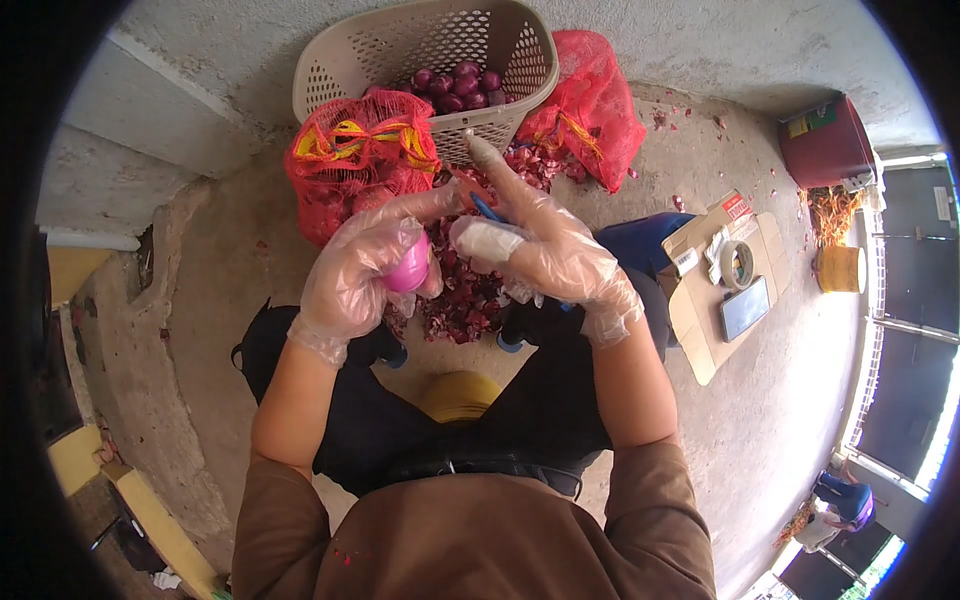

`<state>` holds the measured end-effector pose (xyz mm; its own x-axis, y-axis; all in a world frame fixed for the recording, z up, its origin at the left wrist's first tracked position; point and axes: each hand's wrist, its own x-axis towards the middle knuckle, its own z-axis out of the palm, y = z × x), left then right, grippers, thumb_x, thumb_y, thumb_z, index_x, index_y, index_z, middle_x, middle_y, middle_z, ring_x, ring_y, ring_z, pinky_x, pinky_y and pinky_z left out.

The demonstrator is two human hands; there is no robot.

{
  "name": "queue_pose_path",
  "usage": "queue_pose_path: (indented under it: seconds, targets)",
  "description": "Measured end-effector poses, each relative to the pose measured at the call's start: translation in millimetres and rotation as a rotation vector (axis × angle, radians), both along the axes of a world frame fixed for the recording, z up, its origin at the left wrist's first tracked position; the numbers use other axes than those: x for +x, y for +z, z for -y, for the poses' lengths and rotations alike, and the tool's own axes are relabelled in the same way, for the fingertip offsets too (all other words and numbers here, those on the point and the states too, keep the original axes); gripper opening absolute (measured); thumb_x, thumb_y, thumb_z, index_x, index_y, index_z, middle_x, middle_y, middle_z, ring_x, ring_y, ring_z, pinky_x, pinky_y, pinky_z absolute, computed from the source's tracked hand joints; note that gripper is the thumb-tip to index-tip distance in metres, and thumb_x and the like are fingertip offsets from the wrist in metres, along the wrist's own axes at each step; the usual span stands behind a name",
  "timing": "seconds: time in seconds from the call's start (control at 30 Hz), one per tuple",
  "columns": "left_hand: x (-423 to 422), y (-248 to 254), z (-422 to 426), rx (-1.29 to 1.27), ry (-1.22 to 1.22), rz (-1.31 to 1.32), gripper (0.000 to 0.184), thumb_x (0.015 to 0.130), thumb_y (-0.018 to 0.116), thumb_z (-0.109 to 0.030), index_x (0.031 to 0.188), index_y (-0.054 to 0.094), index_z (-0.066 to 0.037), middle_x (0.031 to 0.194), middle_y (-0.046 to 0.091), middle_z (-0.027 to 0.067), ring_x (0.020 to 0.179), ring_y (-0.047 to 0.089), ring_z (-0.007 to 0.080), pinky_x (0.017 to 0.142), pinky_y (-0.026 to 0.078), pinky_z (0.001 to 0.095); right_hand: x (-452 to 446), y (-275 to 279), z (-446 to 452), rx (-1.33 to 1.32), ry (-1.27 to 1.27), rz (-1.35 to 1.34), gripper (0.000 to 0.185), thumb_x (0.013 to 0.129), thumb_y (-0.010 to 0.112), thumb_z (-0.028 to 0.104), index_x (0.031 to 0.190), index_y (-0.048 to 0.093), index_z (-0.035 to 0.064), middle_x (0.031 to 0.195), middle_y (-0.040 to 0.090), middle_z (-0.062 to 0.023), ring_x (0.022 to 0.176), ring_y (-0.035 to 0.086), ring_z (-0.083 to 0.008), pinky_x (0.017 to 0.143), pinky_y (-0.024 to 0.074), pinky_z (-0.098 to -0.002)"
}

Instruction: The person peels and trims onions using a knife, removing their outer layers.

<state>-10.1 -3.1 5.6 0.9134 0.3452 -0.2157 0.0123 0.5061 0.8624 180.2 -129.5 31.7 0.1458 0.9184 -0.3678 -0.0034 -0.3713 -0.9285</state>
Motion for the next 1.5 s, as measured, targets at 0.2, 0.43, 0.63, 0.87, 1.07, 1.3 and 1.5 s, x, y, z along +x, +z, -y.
queue_pose_path:
  seconds: [0.2, 0.43, 0.63, 0.87, 1.07, 1.3, 1.5]
  targets:
    - [1.7, -11.7, 1.2, 0.156, 0.071, 0.074, 0.04, 0.095, 0.048, -0.016, 0.126, 0.057, 0.007, 0.135, 0.056, 0.0194, 0.091, 0.065, 0.0171, 0.075, 0.055, 0.0279, 4.4, 4.4, -0.6, -0.105, 0.022, 0.124, 0.083, 0.091, 0.067, 0.036, 0.157, 0.023, 0.013, 0.118, 0.063, -0.017, 0.1, 0.062, -0.0211, 0.086, 0.0503, -0.0343]
    - [3.1, -6.7, 0.4, 0.207, 0.08, -0.066, 0.055, 0.094, 0.05, -0.025, 0.141, 0.048, 0.002, 0.123, 0.064, 0.0169, 0.073, 0.062, 0.012, 0.066, 0.054, 0.0245, 17.6, -26.6, 1.1, 0.055, 0.003, 0.779, 0.075, 0.092, 0.063, 0.041, 0.151, 0.032, 0.0055, 0.126, 0.06, -0.0287, 0.123, 0.056, -0.0386, 0.1, 0.0446, -0.042]
    - [4.4, -10.2, 1.5, 0.045, 0.095, -0.045, 0.056, 0.097, 0.051, -0.033, 0.142, 0.048, -0.001, 0.118, 0.066, 0.0157, 0.072, 0.062, 0.0116, 0.06, 0.052, 0.0216, 9.9, 4.0, -2.2, -0.197, 0.065, 0.547, 0.063, 0.093, 0.062, 0.04, 0.143, 0.046, 0.0056, 0.102, 0.069, -0.0212, 0.086, 0.069, -0.0329, 0.082, 0.0514, -0.0418]
    - [5.0, -0.5, -1.8, 0.058, 0.165, -0.101, 0.058, 0.098, 0.052, -0.039, 0.144, 0.047, -0.003, 0.119, 0.065, 0.0119, 0.074, 0.062, 0.0118, 0.054, 0.05, 0.0214, 14.6, -3.9, 1.1, -0.158, 0.106, 0.502, 0.07, 0.093, 0.058, 0.038, 0.153, 0.034, 0.0105, 0.076, 0.065, -0.0169, 0.058, 0.064, -0.0254, 0.067, 0.0523, -0.0393]
    - [6.8, -8.9, -6.2, -0.207, 0.213, -0.008, 0.055, 0.1, 0.05, -0.037, 0.143, 0.046, -0.003, 0.124, 0.06, 0.0128, 0.085, 0.063, 0.0179, 0.066, 0.055, 0.0283, 13.2, -5.6, 0.5, -0.234, 0.157, 0.582, 0.073, 0.093, 0.058, 0.037, 0.154, 0.029, 0.009, 0.08, 0.066, -0.0202, 0.073, 0.069, -0.0303, 0.075, 0.0519, -0.041]
    - [14.3, -8.3, 3.0, -0.427, 0.319, 0.15, 0.044, 0.102, 0.052, -0.027, 0.139, 0.047, -0.005, 0.126, 0.058, 0.0091, 0.107, 0.062, 0.0241, 0.094, 0.053, 0.0424, -4.6, -20.2, -5.7, 0.264, -0.018, 0.619, 0.082, 0.088, 0.07, 0.039, 0.153, 0.03, 0.0079, 0.118, 0.064, -0.0294, 0.104, 0.066, -0.0389, 0.092, 0.0495, -0.0425]
    - [18.6, -32.6, 4.4, -0.309, 0.275, 0.153, 0.04, 0.102, 0.053, -0.024, 0.136, 0.048, -0.004, 0.125, 0.059, 0.0062, 0.114, 0.059, 0.0202, 0.099, 0.05, 0.0394, -28.8, -34.7, -15.9, 0.379, -0.093, 0.466, 0.09, 0.084, 0.076, 0.036, 0.152, 0.029, 0.0012, 0.133, 0.057, -0.0289, 0.124, 0.059, -0.0336, 0.101, 0.0462, -0.0384]
